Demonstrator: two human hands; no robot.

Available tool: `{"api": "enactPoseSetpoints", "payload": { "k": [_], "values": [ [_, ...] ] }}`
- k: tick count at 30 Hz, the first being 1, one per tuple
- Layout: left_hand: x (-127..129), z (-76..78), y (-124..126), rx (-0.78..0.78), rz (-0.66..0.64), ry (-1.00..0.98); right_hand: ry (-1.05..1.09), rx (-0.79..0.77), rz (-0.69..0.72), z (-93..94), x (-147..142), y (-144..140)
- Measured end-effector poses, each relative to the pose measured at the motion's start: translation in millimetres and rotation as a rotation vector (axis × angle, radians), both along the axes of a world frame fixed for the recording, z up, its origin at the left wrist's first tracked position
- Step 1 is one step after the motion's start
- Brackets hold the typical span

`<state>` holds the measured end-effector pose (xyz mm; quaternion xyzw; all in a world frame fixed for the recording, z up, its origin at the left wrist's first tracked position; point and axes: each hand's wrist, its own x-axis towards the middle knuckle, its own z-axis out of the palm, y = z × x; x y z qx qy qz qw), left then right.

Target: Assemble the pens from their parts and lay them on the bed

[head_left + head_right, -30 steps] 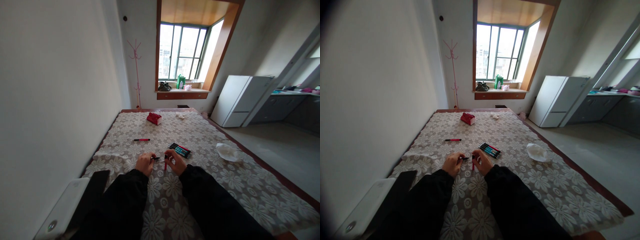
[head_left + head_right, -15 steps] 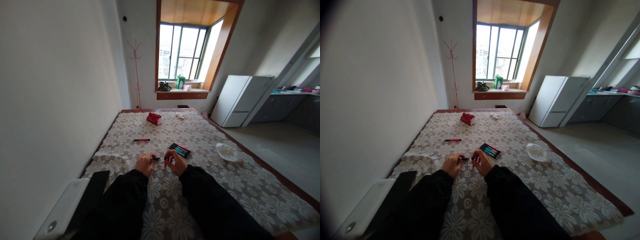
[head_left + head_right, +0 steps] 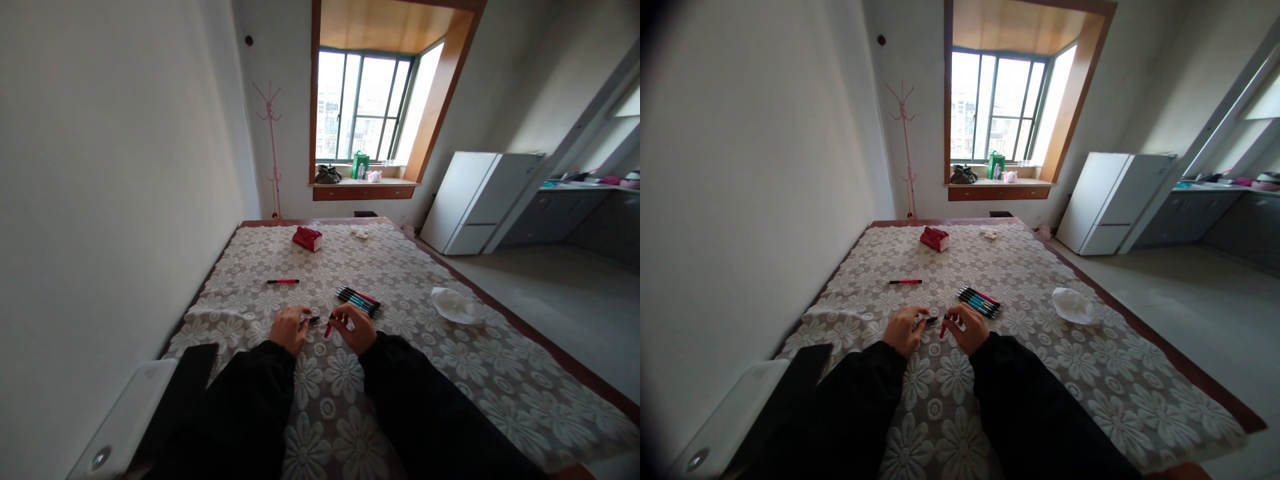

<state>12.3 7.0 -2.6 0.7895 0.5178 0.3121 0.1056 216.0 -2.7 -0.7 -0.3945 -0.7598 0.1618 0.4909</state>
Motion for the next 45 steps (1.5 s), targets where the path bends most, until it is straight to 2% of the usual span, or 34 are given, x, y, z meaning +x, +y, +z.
{"api": "enactPoseSetpoints", "payload": {
  "k": [5, 9, 12, 17, 22, 29, 34, 39, 45],
  "values": [
    [3, 11.5, -7, 0.085, -0.020, -0.051, 0.164, -0.106, -0.039, 2.0, -2, 2],
    [5, 19.2, -14, 0.104, -0.135, -0.045, 0.277, -0.194, -0.049, 4.4, 0, 5],
    [5, 18.9, -16, 0.100, -0.185, -0.066, 0.305, -0.236, -0.036, 5.4, 0, 6],
    [6, 15.9, -14, 0.118, -0.151, -0.105, 0.310, -0.239, -0.007, 4.2, -1, 6],
    [5, 14.9, -13, 0.159, -0.095, -0.191, 0.213, -0.196, -0.027, 1.1, 0, 6],
    [4, 10.7, -11, 0.197, -0.046, -0.383, 0.086, -0.220, 0.047, -3.8, -2, 8],
    [4, 12.7, -12, 0.224, -0.037, -0.422, 0.069, -0.280, 0.057, -7.9, -3, 9],
    [4, 12.7, -13, 0.213, -0.033, -0.428, 0.027, -0.265, 0.002, -10.5, -2, 10],
    [5, 15.2, -15, 0.246, -0.011, -0.492, -0.137, -0.125, -0.042, -8.9, 0, 11]
  ]
}}
